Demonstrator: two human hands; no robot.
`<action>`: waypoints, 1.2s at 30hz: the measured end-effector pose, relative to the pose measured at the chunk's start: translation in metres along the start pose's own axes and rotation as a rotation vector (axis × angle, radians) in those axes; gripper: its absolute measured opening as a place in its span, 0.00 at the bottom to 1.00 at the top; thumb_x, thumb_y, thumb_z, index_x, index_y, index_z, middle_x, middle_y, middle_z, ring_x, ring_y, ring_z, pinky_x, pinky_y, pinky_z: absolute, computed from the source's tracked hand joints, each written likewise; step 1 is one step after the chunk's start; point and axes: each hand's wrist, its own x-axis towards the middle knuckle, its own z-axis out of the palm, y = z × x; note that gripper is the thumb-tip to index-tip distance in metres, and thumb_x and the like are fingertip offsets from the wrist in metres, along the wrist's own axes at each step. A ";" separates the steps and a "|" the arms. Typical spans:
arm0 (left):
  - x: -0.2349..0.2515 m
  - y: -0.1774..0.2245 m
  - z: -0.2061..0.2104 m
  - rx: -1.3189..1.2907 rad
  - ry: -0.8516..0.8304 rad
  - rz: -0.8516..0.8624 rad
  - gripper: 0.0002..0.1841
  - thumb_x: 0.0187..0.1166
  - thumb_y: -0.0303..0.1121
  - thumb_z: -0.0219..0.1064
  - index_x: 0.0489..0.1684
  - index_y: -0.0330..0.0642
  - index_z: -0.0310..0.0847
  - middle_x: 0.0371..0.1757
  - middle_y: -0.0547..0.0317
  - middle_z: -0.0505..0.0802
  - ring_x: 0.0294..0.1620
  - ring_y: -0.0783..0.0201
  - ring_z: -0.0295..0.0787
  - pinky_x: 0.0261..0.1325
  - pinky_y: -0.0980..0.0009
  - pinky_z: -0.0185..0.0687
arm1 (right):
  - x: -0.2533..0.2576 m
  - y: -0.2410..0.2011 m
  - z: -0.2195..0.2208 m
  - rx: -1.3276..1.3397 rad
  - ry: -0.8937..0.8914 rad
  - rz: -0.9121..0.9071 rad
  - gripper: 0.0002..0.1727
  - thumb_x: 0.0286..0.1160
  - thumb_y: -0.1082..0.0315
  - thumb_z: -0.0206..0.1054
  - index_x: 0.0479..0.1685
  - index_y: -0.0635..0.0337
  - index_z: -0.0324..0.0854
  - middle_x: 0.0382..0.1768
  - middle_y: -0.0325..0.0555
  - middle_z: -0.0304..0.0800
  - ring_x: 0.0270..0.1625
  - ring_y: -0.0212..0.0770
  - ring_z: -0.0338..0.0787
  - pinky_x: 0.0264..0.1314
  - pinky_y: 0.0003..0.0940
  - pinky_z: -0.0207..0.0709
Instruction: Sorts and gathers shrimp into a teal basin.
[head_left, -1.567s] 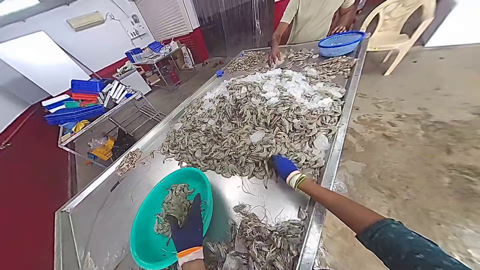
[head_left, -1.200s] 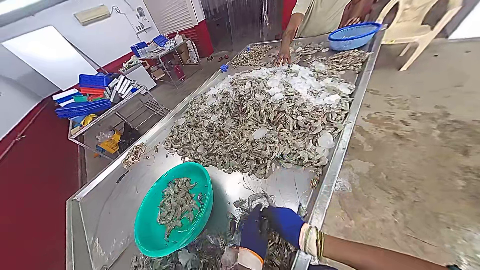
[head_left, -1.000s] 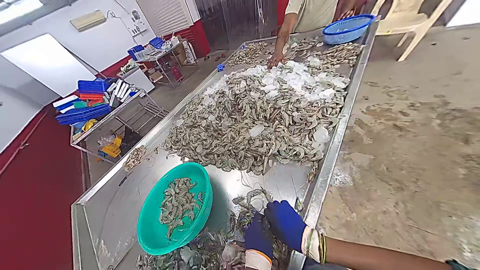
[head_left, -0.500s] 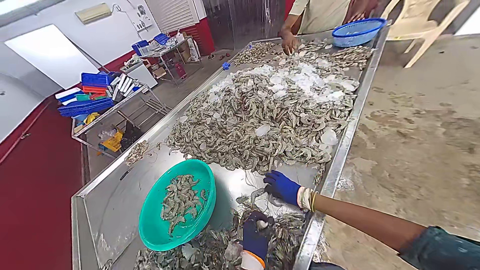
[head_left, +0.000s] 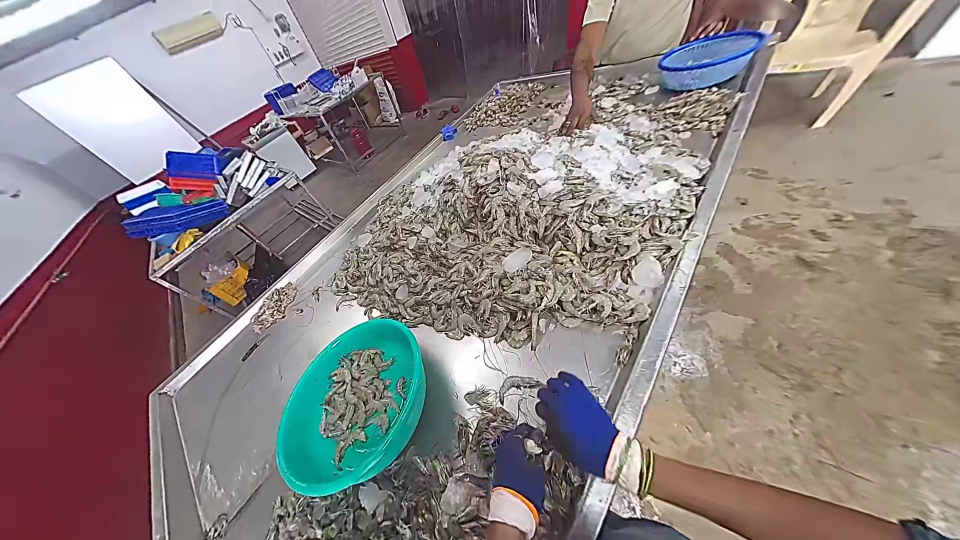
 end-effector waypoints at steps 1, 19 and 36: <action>-0.002 -0.006 -0.001 -0.076 -0.003 0.032 0.17 0.79 0.21 0.61 0.66 0.31 0.80 0.59 0.36 0.89 0.59 0.45 0.88 0.66 0.46 0.82 | 0.005 0.014 -0.002 -0.001 -0.026 0.074 0.12 0.73 0.68 0.69 0.47 0.66 0.91 0.61 0.63 0.89 0.73 0.68 0.81 0.86 0.71 0.55; 0.008 -0.028 -0.011 0.034 0.274 0.121 0.30 0.73 0.16 0.65 0.79 0.36 0.76 0.80 0.40 0.81 0.83 0.46 0.73 0.88 0.53 0.63 | 0.017 -0.056 -0.016 0.089 -0.271 0.120 0.19 0.82 0.77 0.59 0.70 0.74 0.75 0.66 0.70 0.82 0.71 0.70 0.81 0.72 0.62 0.75; 0.005 -0.012 -0.015 -0.144 0.015 0.048 0.22 0.82 0.24 0.64 0.76 0.33 0.76 0.63 0.33 0.89 0.60 0.45 0.89 0.69 0.49 0.81 | 0.007 -0.025 -0.009 -0.018 -0.092 -0.048 0.10 0.81 0.71 0.62 0.50 0.67 0.86 0.55 0.62 0.89 0.63 0.66 0.86 0.68 0.64 0.72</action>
